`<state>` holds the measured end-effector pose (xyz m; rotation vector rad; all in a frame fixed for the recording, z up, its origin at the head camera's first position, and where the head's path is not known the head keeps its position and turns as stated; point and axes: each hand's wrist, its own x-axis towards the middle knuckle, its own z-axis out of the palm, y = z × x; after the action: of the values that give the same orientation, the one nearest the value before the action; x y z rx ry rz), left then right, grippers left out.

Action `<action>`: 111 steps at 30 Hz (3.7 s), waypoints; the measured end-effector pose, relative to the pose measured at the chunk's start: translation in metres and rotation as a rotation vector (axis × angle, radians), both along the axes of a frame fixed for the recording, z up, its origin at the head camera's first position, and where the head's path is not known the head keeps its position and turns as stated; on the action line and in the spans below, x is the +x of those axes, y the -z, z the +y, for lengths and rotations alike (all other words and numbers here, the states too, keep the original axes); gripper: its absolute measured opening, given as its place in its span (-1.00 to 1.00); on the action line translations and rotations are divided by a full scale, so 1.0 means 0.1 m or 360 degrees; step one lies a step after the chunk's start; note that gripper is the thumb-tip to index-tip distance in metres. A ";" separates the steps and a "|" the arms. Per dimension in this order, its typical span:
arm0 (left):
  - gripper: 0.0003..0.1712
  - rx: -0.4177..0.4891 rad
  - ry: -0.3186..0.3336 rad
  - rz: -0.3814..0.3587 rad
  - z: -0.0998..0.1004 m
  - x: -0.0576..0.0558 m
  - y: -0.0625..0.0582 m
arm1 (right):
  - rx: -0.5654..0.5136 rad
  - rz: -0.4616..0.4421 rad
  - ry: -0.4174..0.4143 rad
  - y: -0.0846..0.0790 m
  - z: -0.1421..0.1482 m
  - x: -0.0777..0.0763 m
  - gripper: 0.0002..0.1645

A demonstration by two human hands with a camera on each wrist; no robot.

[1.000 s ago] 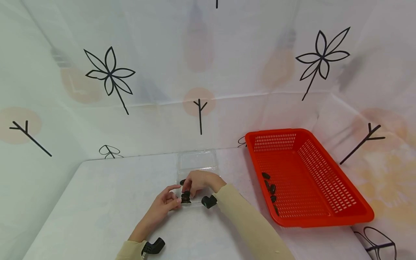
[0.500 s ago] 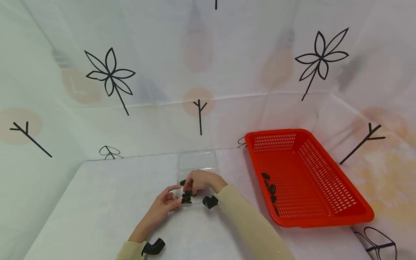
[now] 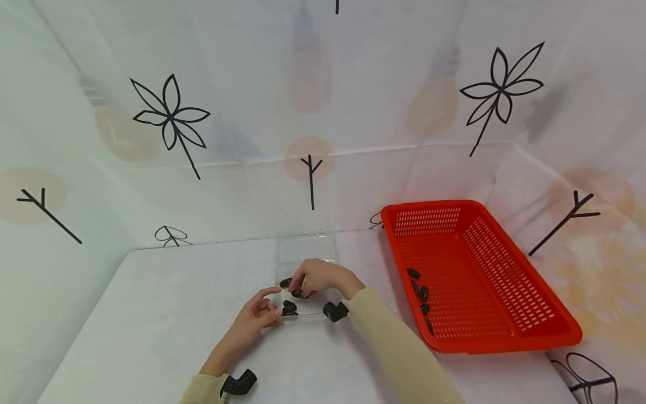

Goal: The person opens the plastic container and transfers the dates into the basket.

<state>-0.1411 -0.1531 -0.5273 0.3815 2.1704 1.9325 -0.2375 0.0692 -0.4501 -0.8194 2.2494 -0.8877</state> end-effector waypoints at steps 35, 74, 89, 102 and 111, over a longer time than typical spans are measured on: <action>-0.39 -0.0006 -0.0020 0.0012 -0.02 -0.03 0.05 | -0.0217 0.0254 0.0024 -0.53 0.70 0.15 -0.68; -0.39 -0.0015 -0.0019 -0.0018 -0.02 -0.02 0.04 | 0.0038 0.0445 0.0550 -0.59 2.42 0.44 -0.64; -0.39 -0.0016 -0.0015 -0.0035 -0.03 -0.02 0.04 | 0.0004 0.0125 0.0675 -0.33 2.76 0.46 -0.59; -0.39 -0.0035 -0.0038 -0.0008 -0.02 -0.02 0.04 | -0.0058 0.0004 0.0701 -0.26 2.87 0.49 -0.61; -0.39 -0.0011 -0.0030 -0.0016 -0.02 -0.01 0.03 | -0.0088 0.0036 0.0656 -0.22 2.91 0.48 -0.62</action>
<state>-0.1426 -0.1548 -0.5306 0.3508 2.1812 1.9320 -0.1898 0.3604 -0.4281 -0.3908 2.4685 -1.1323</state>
